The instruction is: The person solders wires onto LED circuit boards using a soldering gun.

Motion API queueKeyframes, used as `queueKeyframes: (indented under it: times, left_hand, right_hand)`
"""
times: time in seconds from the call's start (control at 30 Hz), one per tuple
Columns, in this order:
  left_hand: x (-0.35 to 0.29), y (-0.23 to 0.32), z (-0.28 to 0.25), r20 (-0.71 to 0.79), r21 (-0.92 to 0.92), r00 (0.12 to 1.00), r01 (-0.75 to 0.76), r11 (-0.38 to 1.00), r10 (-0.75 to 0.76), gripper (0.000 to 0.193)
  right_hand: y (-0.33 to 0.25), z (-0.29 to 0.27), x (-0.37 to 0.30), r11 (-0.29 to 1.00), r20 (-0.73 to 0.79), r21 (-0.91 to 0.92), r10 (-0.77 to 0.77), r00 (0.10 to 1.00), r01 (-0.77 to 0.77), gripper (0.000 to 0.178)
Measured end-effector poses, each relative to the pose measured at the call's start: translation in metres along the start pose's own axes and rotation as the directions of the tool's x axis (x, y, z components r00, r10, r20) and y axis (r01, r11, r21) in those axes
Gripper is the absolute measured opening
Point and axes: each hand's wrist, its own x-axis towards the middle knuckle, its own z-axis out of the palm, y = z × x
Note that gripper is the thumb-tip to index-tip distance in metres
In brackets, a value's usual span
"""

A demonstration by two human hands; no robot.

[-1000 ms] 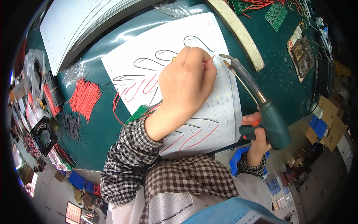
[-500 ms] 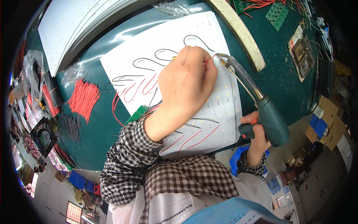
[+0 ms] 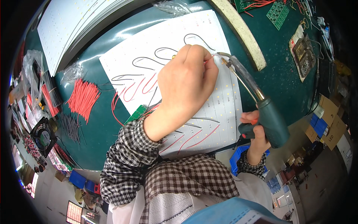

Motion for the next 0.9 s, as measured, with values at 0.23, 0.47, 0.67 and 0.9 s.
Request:
queueKeyframes:
  times: [0.23, 0.47, 0.67, 0.9]
  left_hand:
    - [-0.001, -0.002, -0.001, 0.009, -0.017, 1.000, 0.006, 1.000, -0.006, 0.012]
    - [-0.004, -0.006, 0.005, -0.080, 0.004, 0.997, -0.017, 1.000, 0.017, 0.011]
    - [-0.002, -0.008, 0.013, -0.169, -0.001, 0.982, -0.092, 0.996, 0.090, 0.011]
    - [0.001, -0.009, 0.011, -0.126, -0.014, 0.988, -0.088, 0.996, 0.085, 0.010]
  right_hand:
    - [0.001, -0.001, -0.001, 1.000, -0.032, 0.027, -0.003, 0.999, 0.004, 0.067]
    - [-0.002, 0.001, -0.006, 0.998, -0.105, -0.007, -0.057, 0.993, 0.057, 0.067]
    - [-0.004, -0.005, -0.005, 0.987, -0.166, 0.068, -0.133, 0.977, 0.146, 0.065]
    - [-0.003, 0.002, -0.004, 0.986, -0.138, 0.039, -0.157, 0.978, 0.164, 0.060]
